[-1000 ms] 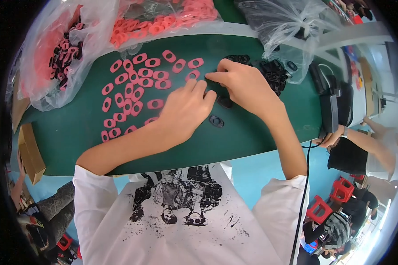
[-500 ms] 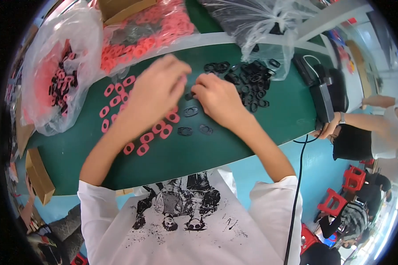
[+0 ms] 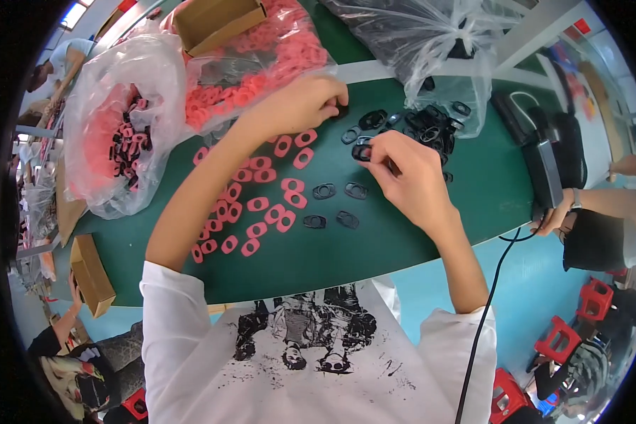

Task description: The person assembles small plastic parts by hand, fitting black rings onto pink plastic components on an assembly line.

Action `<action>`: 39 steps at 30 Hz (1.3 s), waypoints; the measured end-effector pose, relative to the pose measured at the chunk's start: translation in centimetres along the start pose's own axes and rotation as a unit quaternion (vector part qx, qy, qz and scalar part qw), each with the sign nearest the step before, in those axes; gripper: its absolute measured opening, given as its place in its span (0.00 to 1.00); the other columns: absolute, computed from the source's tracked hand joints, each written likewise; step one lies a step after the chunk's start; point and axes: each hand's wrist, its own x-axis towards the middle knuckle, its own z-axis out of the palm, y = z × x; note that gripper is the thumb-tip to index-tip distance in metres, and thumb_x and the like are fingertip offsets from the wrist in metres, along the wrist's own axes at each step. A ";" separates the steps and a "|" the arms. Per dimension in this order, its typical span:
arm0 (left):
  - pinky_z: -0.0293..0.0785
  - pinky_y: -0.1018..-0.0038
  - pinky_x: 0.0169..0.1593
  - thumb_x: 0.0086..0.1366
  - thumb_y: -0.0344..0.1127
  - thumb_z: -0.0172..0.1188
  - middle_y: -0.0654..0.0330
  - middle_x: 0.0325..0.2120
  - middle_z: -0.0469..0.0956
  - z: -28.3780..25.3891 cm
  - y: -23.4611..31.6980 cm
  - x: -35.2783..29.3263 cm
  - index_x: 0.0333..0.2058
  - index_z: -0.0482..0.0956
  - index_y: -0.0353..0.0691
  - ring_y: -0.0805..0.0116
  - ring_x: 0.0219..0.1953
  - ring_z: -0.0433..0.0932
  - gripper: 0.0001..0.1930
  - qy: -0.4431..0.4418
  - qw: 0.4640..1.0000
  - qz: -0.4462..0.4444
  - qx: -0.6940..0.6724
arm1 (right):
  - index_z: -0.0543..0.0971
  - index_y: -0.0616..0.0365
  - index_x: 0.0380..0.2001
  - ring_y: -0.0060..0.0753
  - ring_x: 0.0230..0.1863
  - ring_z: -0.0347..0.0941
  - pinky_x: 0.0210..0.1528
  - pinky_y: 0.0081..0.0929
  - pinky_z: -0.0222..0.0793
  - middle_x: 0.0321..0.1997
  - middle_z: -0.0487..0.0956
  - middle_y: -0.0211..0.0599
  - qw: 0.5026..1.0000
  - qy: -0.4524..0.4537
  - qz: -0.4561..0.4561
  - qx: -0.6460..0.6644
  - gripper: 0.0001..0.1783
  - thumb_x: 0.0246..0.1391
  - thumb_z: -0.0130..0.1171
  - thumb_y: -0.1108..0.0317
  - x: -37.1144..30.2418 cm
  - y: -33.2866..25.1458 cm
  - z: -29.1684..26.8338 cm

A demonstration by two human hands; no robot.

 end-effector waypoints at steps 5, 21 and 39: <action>0.74 0.63 0.44 0.57 0.28 0.63 0.53 0.34 0.77 0.2 0.5 -2.1 0.40 0.77 0.37 0.55 0.40 0.77 0.11 0.033 0.999 -0.003 -0.036 | 0.73 0.64 0.29 0.18 0.24 0.74 0.27 0.18 0.70 0.33 0.82 0.36 0.999 -0.049 -0.013 -0.014 0.12 0.45 0.67 0.83 2.4 -0.3 -0.4; 0.73 0.62 0.45 0.53 0.27 0.62 0.51 0.33 0.75 -4.5 0.8 -9.4 0.38 0.76 0.33 0.52 0.40 0.75 0.12 0.136 0.984 -0.105 -0.056 | 0.77 0.61 0.35 0.46 0.36 0.76 0.37 0.36 0.71 0.37 0.79 0.41 0.969 -0.196 -0.140 -0.047 0.13 0.44 0.67 0.77 7.6 3.0 5.7; 0.74 0.70 0.34 0.57 0.25 0.66 0.54 0.33 0.77 -3.6 4.5 -13.4 0.40 0.77 0.33 0.62 0.30 0.78 0.12 0.263 0.945 -0.181 -0.078 | 0.81 0.60 0.30 0.40 0.41 0.77 0.40 0.33 0.76 0.40 0.81 0.37 0.942 -0.181 -0.253 -0.129 0.07 0.43 0.64 0.77 6.7 3.0 6.7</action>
